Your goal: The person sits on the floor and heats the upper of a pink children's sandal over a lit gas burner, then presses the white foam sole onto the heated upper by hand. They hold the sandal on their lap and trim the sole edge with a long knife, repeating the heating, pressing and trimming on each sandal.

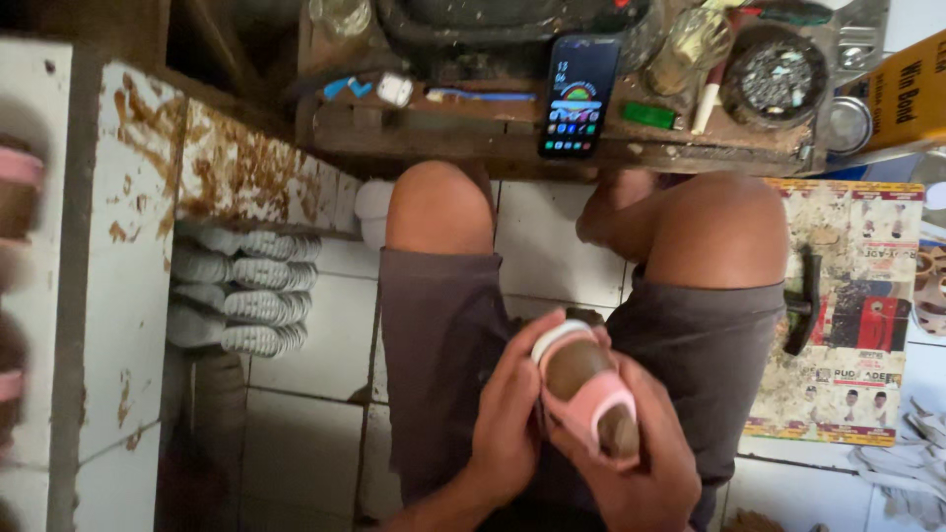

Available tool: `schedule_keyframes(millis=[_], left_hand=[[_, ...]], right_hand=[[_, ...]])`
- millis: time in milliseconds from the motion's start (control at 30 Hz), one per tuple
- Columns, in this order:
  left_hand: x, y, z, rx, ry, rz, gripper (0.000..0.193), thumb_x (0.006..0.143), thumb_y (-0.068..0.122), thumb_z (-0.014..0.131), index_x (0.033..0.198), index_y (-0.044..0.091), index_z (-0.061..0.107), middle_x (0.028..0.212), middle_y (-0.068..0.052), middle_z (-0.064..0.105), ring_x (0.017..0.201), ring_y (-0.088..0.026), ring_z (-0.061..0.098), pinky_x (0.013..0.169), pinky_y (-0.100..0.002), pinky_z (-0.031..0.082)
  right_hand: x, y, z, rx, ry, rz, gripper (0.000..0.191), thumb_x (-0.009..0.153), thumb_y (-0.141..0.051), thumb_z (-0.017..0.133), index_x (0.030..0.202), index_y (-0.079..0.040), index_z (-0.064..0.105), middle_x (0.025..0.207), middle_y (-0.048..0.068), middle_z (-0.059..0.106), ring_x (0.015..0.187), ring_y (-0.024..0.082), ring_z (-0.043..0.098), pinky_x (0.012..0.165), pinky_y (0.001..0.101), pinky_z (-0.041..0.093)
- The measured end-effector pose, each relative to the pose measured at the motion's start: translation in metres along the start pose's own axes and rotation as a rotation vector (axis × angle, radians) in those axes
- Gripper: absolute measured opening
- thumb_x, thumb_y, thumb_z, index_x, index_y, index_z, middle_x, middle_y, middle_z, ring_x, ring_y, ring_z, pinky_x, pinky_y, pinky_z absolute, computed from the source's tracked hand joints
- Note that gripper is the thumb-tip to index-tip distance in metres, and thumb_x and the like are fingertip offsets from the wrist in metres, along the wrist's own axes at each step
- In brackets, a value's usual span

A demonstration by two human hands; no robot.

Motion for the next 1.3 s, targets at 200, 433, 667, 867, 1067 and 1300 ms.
schedule_keyframes(millis=[200,433,667,867,1067,1300], left_hand=[[-0.019,0.006,0.008,0.049,-0.112,0.126,0.054,0.117,0.034,0.032,0.155,-0.004,0.033,0.151,-0.035,0.051,0.141,-0.04,0.054,0.122,-0.05,0.042],[-0.027,0.009,0.011,0.051,-0.198,0.202,0.053,0.118,0.037,0.03,0.156,0.001,0.034,0.153,-0.037,0.049,0.143,-0.042,0.052,0.124,-0.052,0.042],[-0.027,0.015,0.015,0.106,-0.237,0.235,0.051,0.119,0.037,0.026,0.158,0.005,0.034,0.154,-0.035,0.049,0.145,-0.04,0.053,0.127,-0.051,0.043],[-0.03,0.012,0.012,0.012,-0.115,0.182,0.053,0.118,0.035,0.024,0.154,-0.001,0.036,0.149,-0.038,0.051,0.138,-0.04,0.056,0.12,-0.051,0.046],[-0.03,0.014,0.013,0.124,-0.14,0.207,0.053,0.119,0.035,0.023,0.155,-0.001,0.035,0.149,-0.04,0.052,0.138,-0.041,0.057,0.12,-0.051,0.047],[-0.028,0.016,0.011,0.092,-0.174,0.231,0.053,0.118,0.039,0.03,0.155,0.001,0.035,0.15,-0.038,0.05,0.142,-0.042,0.054,0.123,-0.052,0.044]], right_hand=[[-0.012,-0.017,-0.002,0.173,0.011,-0.211,0.082,0.077,-0.017,0.089,0.143,-0.001,0.044,0.135,0.029,0.06,0.124,0.04,0.067,0.104,0.0453,0.059],[-0.026,-0.014,-0.007,0.063,-0.077,-0.158,0.077,0.076,-0.014,0.089,0.139,-0.003,0.046,0.135,0.03,0.058,0.126,0.041,0.064,0.105,0.0461,0.056],[-0.033,-0.003,-0.008,0.125,-0.091,-0.139,0.065,0.086,-0.011,0.079,0.141,-0.004,0.045,0.141,0.029,0.056,0.133,0.04,0.061,0.111,0.0474,0.052],[-0.037,0.015,-0.005,0.247,-0.244,0.055,0.041,0.1,-0.001,0.05,0.141,0.0,0.047,0.144,0.034,0.053,0.136,0.046,0.055,0.113,0.0524,0.046],[-0.039,0.007,-0.006,0.135,-0.142,-0.109,0.052,0.097,-0.013,0.069,0.143,-0.003,0.045,0.142,0.031,0.056,0.135,0.04,0.06,0.113,0.0481,0.051],[-0.03,0.005,-0.003,0.105,-0.133,-0.107,0.061,0.085,-0.006,0.072,0.141,-0.002,0.047,0.136,0.032,0.059,0.129,0.041,0.063,0.109,0.0477,0.052]])
Point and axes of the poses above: each hand's wrist, its own x-axis towards the middle knuckle, its own z-axis out of the palm, y = z × x, the point moved 9 cm from there along x, towards the middle knuckle
